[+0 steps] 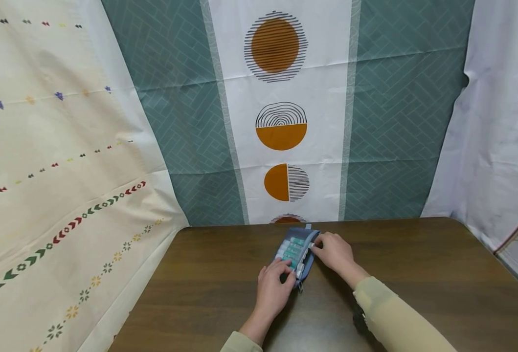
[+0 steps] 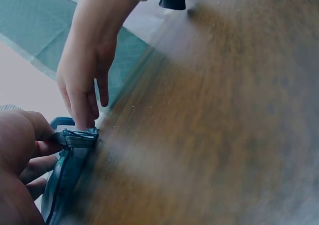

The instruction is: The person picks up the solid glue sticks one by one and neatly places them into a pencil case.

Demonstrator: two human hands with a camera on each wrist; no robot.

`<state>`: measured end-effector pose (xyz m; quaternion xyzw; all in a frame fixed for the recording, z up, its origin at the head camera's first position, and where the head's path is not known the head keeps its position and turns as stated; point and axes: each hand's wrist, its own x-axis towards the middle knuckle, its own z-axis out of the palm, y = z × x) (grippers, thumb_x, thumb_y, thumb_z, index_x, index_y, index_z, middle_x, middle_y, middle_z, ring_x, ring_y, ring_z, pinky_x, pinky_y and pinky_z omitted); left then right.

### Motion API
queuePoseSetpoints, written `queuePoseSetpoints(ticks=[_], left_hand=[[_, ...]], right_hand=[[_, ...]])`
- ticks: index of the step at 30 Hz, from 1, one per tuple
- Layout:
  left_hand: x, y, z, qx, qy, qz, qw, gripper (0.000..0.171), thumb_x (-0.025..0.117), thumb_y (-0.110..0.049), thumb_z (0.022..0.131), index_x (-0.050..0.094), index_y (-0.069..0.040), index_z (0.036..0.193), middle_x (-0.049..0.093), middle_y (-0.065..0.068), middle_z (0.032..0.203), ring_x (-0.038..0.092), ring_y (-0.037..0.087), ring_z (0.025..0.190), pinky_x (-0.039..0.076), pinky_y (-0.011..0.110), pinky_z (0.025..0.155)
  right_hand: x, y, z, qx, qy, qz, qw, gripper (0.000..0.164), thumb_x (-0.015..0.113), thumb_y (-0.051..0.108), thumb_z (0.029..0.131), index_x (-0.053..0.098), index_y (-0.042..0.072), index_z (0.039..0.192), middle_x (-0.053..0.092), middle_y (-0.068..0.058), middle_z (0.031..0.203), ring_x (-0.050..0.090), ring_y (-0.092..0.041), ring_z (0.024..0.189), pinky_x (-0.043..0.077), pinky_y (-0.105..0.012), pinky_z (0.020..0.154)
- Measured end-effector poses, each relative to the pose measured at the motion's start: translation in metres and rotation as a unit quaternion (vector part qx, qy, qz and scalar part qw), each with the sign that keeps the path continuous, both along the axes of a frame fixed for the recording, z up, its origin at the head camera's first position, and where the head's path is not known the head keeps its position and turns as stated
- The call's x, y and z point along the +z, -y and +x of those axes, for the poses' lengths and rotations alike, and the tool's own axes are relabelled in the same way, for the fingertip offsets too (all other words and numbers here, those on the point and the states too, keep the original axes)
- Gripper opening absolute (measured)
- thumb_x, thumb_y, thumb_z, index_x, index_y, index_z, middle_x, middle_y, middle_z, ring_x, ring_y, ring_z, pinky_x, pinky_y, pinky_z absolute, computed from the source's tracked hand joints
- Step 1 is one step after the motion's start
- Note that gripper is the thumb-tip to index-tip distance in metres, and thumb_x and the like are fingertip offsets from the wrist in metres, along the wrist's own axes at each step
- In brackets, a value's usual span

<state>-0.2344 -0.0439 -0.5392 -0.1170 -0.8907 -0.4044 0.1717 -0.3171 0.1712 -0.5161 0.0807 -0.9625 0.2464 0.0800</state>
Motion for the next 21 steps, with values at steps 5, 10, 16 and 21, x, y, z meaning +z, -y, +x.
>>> queuePoseSetpoints(ticks=[5, 10, 16, 21], left_hand=[[0.0006, -0.0005, 0.0, -0.002, 0.002, 0.002, 1.0, 0.014, 0.076, -0.016, 0.097, 0.079, -0.018, 0.084, 0.08, -0.002, 0.128, 0.066, 0.028, 0.138, 0.033, 0.074, 0.119], [0.0005, -0.0005, -0.0003, -0.004, 0.003, 0.005, 1.0, 0.014, 0.075, -0.017, 0.097, 0.08, -0.018, 0.084, 0.08, -0.002, 0.128, 0.066, 0.028, 0.138, 0.033, 0.074, 0.119], [0.0013, 0.0001, 0.0002, -0.003, 0.005, 0.001, 1.0, 0.014, 0.074, -0.017, 0.097, 0.08, -0.018, 0.084, 0.08, -0.002, 0.128, 0.066, 0.028, 0.138, 0.033, 0.075, 0.118], [0.0028, 0.0006, 0.0006, -0.004, 0.01, 0.0, 0.9999, 0.014, 0.075, -0.016, 0.097, 0.08, -0.018, 0.085, 0.08, -0.002, 0.128, 0.065, 0.028, 0.139, 0.032, 0.075, 0.119]], right_hand=[[-0.0012, 0.0024, -0.0019, -0.002, -0.005, 0.002, 1.0, 0.025, 0.082, 0.025, 0.099, 0.084, 0.004, 0.112, 0.076, -0.015, 0.111, 0.069, -0.042, 0.112, 0.059, -0.061, 0.088], [-0.0023, 0.0043, -0.0026, 0.002, -0.003, 0.004, 1.0, 0.024, 0.081, 0.023, 0.099, 0.084, 0.005, 0.113, 0.074, -0.014, 0.109, 0.068, -0.042, 0.111, 0.059, -0.061, 0.086], [-0.0028, 0.0075, -0.0047, 0.007, 0.007, 0.018, 1.0, 0.027, 0.081, 0.023, 0.101, 0.083, 0.004, 0.118, 0.071, -0.014, 0.105, 0.067, -0.04, 0.106, 0.058, -0.059, 0.084], [-0.0047, 0.0091, -0.0047, 0.01, 0.006, 0.023, 1.0, 0.028, 0.08, 0.022, 0.101, 0.082, 0.002, 0.12, 0.071, -0.016, 0.107, 0.066, -0.041, 0.107, 0.058, -0.06, 0.087]])
